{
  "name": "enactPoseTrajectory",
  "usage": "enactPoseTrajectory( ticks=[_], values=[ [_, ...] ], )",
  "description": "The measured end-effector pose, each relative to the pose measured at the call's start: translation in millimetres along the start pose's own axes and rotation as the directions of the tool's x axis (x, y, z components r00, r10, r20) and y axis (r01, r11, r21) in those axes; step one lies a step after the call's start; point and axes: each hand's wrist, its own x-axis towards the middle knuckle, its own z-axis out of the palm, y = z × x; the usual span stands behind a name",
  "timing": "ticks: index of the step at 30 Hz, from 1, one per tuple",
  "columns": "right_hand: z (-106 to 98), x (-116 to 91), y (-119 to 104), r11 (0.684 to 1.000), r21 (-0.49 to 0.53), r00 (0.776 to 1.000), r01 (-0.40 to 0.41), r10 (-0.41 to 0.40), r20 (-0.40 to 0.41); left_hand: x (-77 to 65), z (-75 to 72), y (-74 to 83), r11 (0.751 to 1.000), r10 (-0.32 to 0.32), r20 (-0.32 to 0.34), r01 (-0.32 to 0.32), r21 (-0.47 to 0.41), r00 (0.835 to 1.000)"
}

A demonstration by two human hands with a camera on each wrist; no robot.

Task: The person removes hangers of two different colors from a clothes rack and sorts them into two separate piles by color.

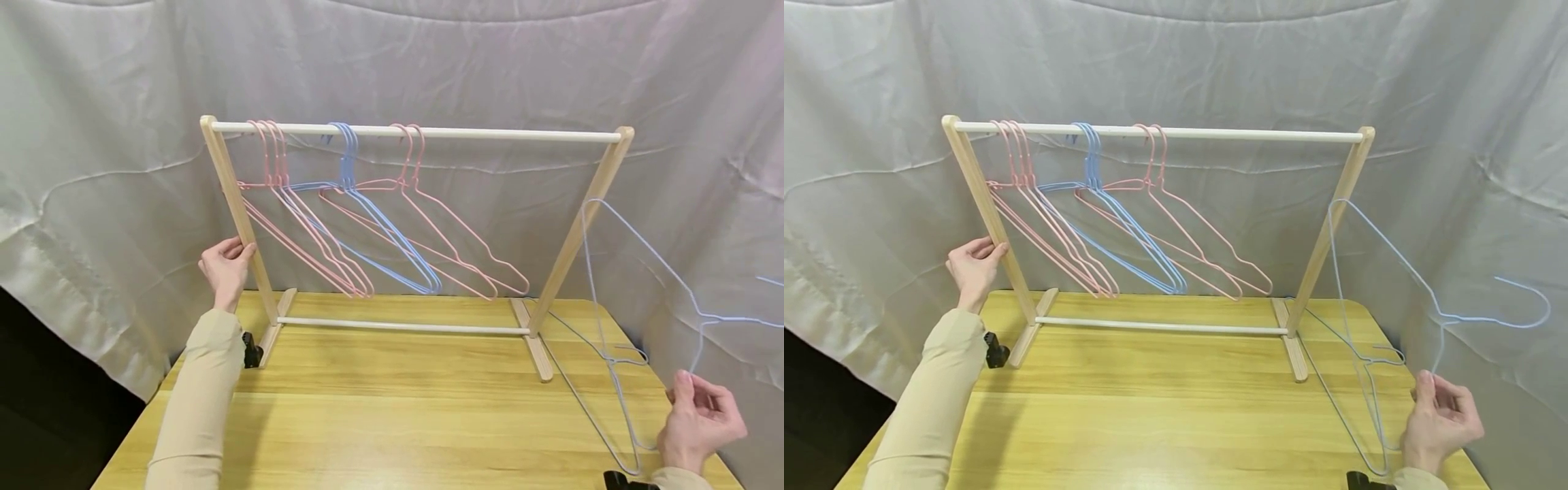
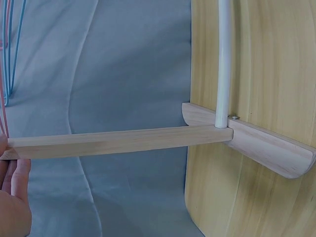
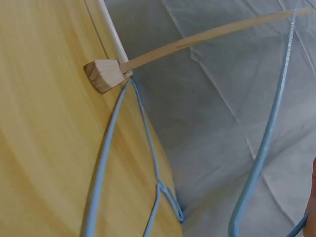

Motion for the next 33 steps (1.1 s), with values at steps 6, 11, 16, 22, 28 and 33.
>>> enactPoseTrajectory(
  ticks=[6,11,16,22,28,33],
  values=[
    [-11,1,0,1.0,-0.025,0.999,0.013,-0.014,-0.047,0.0,0.5,-0.1,1.0,-0.005,-0.004,0.005,-0.008,1.0],
    [-20,2,1,0.995,-0.093,0.997,-0.022,0.015,-0.075,0.1,0.6,-0.6,1.0,-0.004,-0.004,0.004,-0.003,1.0],
    [-28,2,3,0.969,-0.24,0.997,-0.059,0.046,-0.059,-0.2,0.8,-0.4,1.0,-0.005,-0.008,0.005,-0.003,1.0],
    [-32,-1,4,0.917,-0.383,0.994,-0.111,0.105,-0.037,-0.4,0.7,-0.5,1.0,0.0,-0.01,0.0,0.002,1.0],
    [-36,-5,5,0.829,-0.544,0.988,-0.132,0.154,-0.005,-0.9,0.9,-0.4,1.0,0.003,-0.01,-0.003,0.003,1.0],
    [-42,-5,12,0.741,-0.66,0.988,-0.122,0.157,-0.006,-1.0,1.5,-0.3,1.0,0.007,-0.012,-0.007,-0.004,1.0]
  ],
)
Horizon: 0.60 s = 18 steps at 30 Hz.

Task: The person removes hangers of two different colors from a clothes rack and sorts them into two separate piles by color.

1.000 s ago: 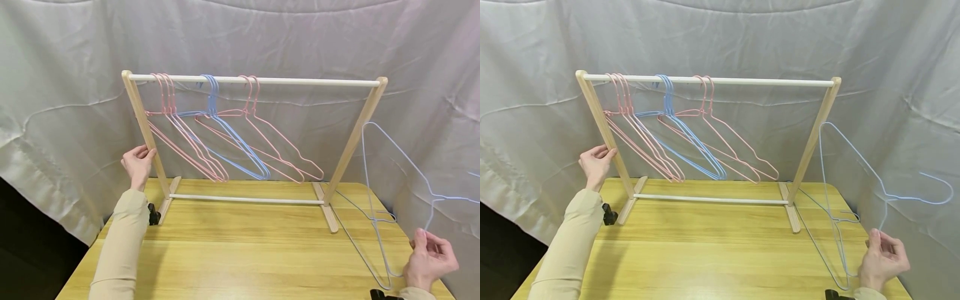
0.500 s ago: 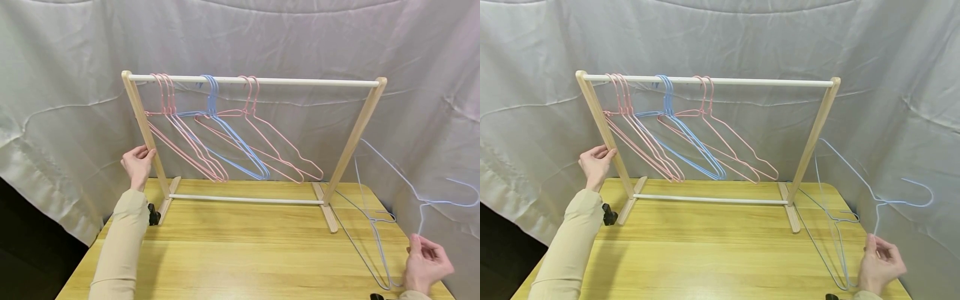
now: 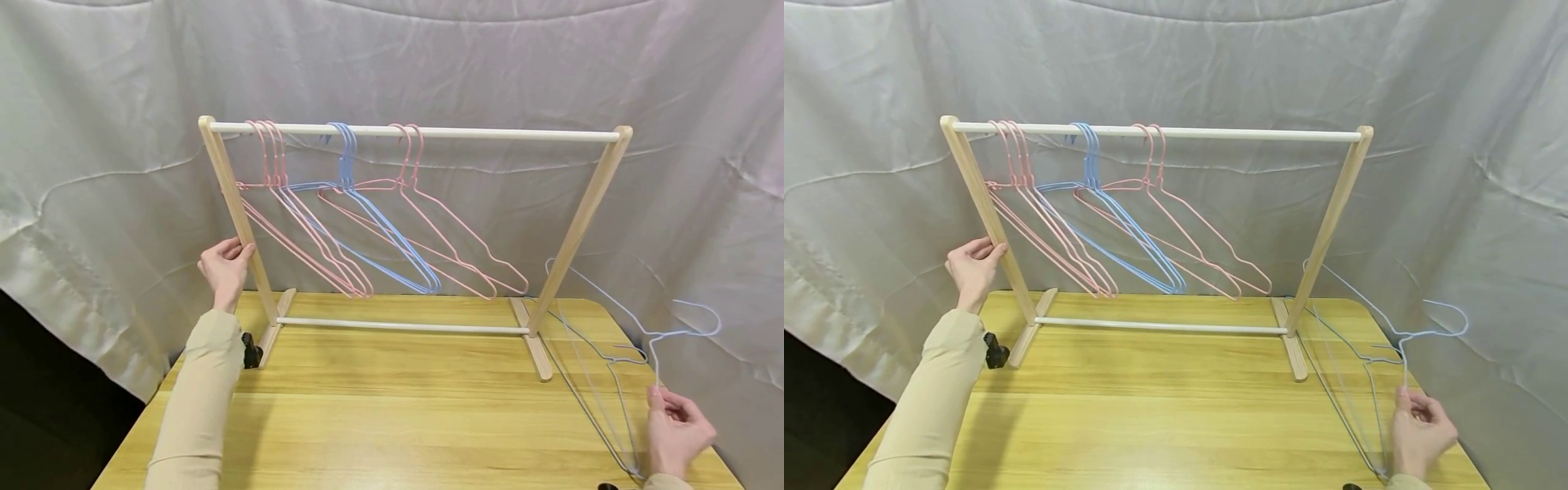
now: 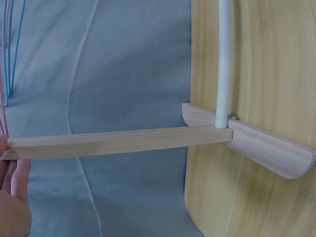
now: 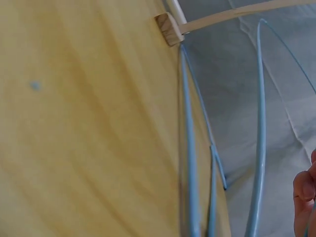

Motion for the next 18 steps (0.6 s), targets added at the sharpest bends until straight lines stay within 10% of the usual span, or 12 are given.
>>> enactPoseTrajectory(
  ticks=[18],
  values=[
    [-4,6,19,0.946,-0.299,0.983,-0.129,0.162,0.09,-0.4,0.3,0.5,0.999,0.016,-0.003,-0.016,-0.036,1.0]
  ],
)
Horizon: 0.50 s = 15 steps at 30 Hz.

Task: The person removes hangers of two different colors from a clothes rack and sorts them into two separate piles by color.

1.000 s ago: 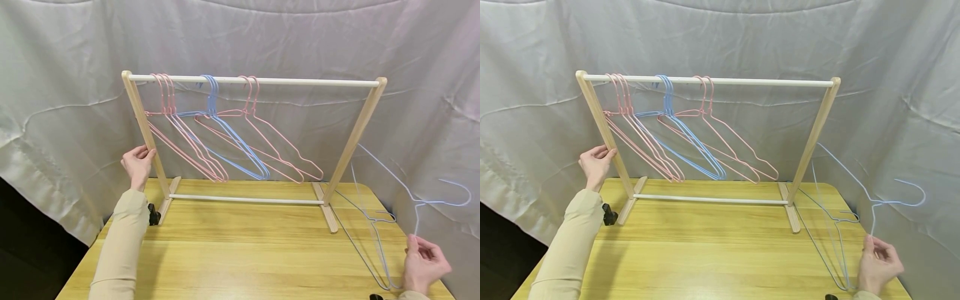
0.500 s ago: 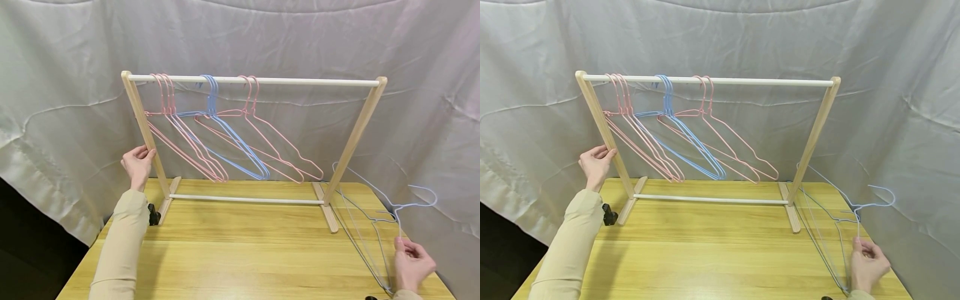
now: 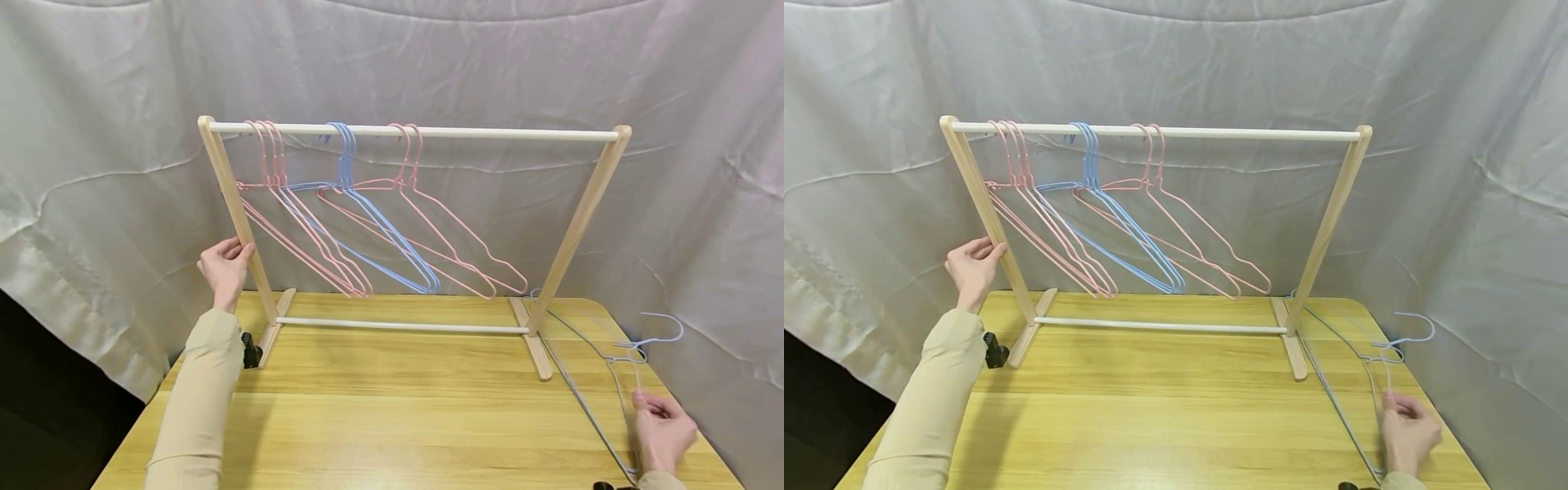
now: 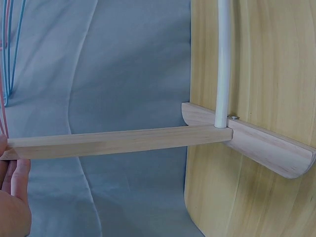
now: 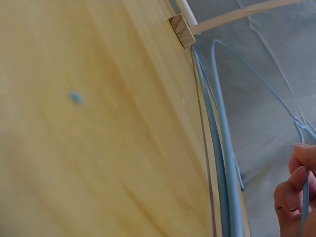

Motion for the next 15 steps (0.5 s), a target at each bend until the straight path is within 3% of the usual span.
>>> enactPoseTrajectory(
  ticks=[5,15],
  values=[
    [1.8,3.4,4.9,0.99,-0.141,0.999,0.009,-0.004,0.039,0.4,0.2,-1.2,1.0,0.01,0.0,-0.01,0.01,1.0],
    [2.5,9.1,6.1,0.953,-0.302,0.995,-0.03,0.056,0.08,0.7,0.4,-1.1,1.0,-0.005,0.005,0.005,-0.019,1.0]
  ],
)
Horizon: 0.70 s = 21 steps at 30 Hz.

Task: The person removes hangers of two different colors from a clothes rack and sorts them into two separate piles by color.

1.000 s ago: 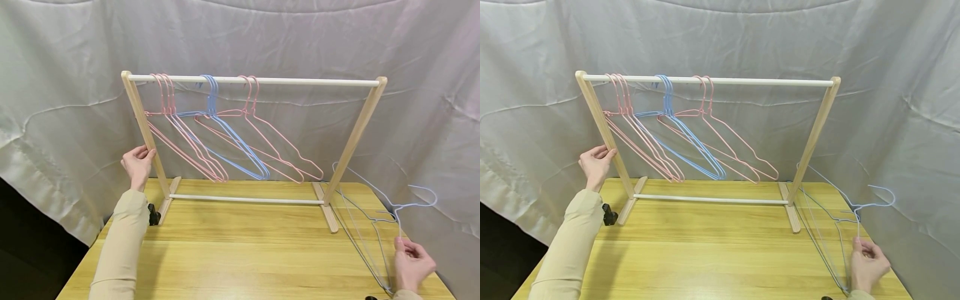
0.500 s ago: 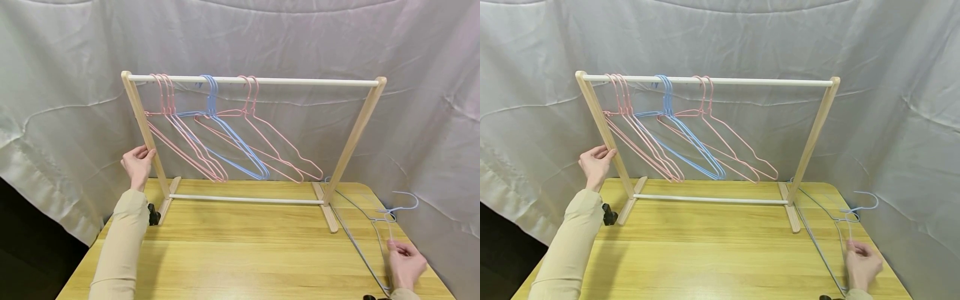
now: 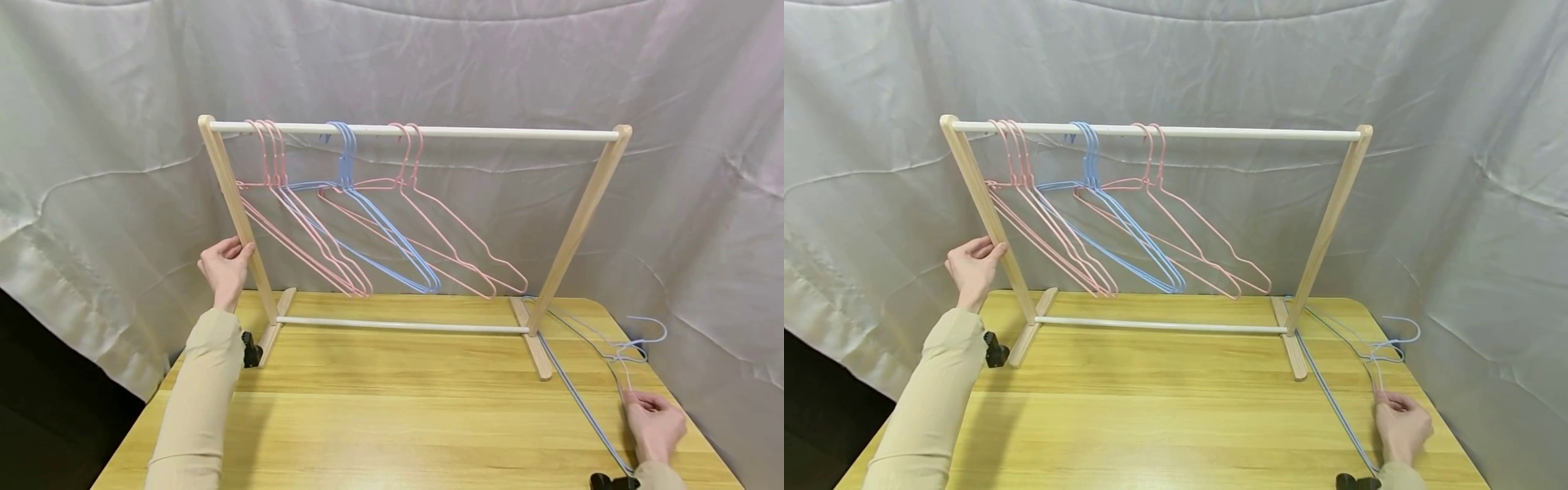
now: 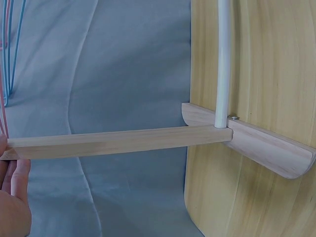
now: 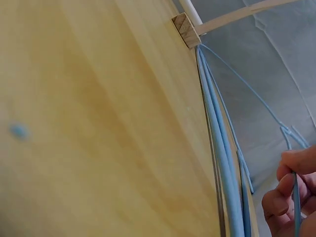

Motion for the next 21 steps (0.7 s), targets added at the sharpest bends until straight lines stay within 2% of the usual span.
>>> enactPoseTrajectory(
  ticks=[11,21],
  values=[
    [-2.4,1.4,1.8,0.995,-0.101,0.999,-0.016,0.02,0.039,0.1,0.4,0.1,1.0,0.0,0.001,0.0,-0.009,1.0],
    [-1.7,8.6,5.6,0.973,-0.229,0.998,0.034,-0.022,0.056,0.0,0.1,1.5,1.0,0.005,-0.001,-0.005,-0.02,1.0]
  ],
)
